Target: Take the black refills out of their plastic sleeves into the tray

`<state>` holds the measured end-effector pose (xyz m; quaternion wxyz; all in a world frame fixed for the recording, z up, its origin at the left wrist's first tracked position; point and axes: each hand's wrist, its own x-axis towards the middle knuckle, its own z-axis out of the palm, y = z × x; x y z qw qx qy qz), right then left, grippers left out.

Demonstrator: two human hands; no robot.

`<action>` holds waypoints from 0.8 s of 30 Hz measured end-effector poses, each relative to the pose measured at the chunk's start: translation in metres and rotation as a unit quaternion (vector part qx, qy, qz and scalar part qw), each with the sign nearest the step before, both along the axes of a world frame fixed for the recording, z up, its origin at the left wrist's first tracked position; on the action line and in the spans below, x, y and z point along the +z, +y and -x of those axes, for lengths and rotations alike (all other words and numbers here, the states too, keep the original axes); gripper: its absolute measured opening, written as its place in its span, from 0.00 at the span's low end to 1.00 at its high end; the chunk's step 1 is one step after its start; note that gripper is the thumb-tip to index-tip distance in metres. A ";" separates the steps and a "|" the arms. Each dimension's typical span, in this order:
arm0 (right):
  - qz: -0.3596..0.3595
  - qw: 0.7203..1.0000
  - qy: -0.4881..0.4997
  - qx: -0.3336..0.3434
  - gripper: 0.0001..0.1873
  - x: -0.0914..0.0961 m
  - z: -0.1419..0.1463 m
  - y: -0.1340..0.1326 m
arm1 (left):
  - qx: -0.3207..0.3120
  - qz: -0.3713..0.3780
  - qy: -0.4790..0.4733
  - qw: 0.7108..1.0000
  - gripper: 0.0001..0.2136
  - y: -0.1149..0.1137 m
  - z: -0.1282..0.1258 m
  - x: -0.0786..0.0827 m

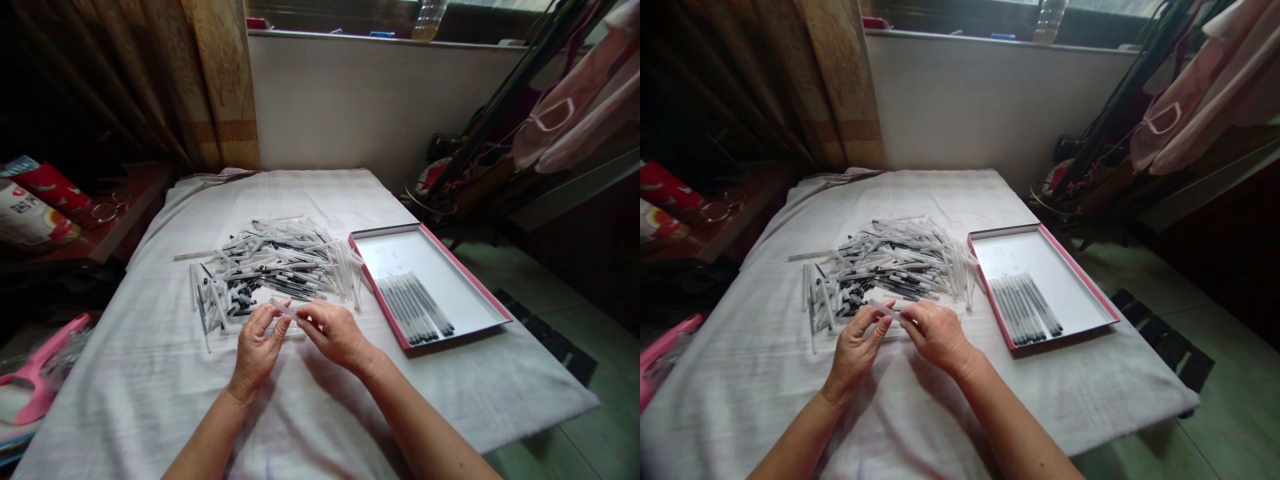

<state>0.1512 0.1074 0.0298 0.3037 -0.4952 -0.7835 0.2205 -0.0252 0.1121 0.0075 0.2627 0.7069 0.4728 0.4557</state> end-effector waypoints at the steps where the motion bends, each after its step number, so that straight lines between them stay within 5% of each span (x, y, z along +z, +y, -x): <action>1: 0.005 1.000 0.000 0.011 0.08 0.000 0.004 0.000 | 0.000 0.029 -0.028 0.999 0.12 -0.001 0.000 0.002; 5: 0.008 1.000 -0.016 0.021 0.08 0.000 0.008 0.003 | 0.043 0.079 -0.117 0.989 0.14 -0.001 0.008 0.005; 8: 0.000 0.997 -0.075 -0.038 0.09 -0.001 -0.006 0.013 | 0.086 0.070 -0.136 0.985 0.14 0.000 0.019 0.002; 14: 0.011 0.952 -0.230 -0.202 0.10 -0.004 -0.039 0.038 | 0.095 0.034 -0.020 0.995 0.13 0.005 0.030 -0.008; 24: 0.043 0.939 -0.272 -0.207 0.10 -0.003 -0.036 0.058 | 0.046 -0.048 0.075 0.995 0.11 0.004 0.029 -0.015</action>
